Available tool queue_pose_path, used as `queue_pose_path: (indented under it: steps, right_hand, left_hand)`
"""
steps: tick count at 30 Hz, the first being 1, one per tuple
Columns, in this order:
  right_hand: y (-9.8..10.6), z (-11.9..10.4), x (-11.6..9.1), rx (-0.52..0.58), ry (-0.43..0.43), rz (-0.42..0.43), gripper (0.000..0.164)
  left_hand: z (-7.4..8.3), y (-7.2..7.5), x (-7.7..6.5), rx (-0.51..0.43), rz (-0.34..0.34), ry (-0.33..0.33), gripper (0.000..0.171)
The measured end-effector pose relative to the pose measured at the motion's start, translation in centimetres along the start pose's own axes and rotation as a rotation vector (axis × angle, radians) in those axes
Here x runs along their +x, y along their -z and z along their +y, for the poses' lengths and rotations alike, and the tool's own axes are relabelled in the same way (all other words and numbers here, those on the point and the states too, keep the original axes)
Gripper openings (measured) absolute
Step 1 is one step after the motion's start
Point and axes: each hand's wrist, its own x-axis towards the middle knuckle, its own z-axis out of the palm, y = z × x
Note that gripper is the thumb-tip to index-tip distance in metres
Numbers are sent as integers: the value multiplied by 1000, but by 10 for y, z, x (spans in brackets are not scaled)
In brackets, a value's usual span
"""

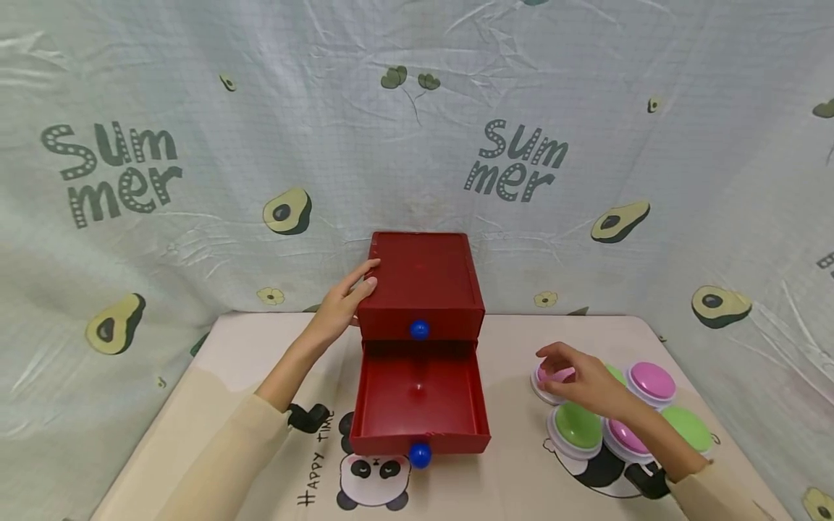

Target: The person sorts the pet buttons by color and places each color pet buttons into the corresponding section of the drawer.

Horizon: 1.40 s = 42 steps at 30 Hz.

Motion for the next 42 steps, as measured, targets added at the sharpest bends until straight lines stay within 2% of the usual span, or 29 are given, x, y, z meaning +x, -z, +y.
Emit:
queue_pose_path:
  steps: [4, 10, 21, 30, 42]
  right_hand:
    - [3, 10, 5, -129, 14, 29, 52]
    - [6, 17, 11, -207, 19, -21, 56]
    - [4, 30, 18, -233, -8, -87, 53]
    - [3, 33, 18, -210, -94, -125, 52]
    - [1, 42, 19, -258, -83, -113, 57]
  left_hand:
    - [0, 0, 1, -12, -9, -8, 53]
    - [1, 1, 0, -18, -8, -16, 53]
    - [-1, 2, -1, -21, -6, -19, 54]
    - [-1, 0, 1, -18, -6, -20, 54]
    - [2, 1, 0, -3, -5, -14, 54]
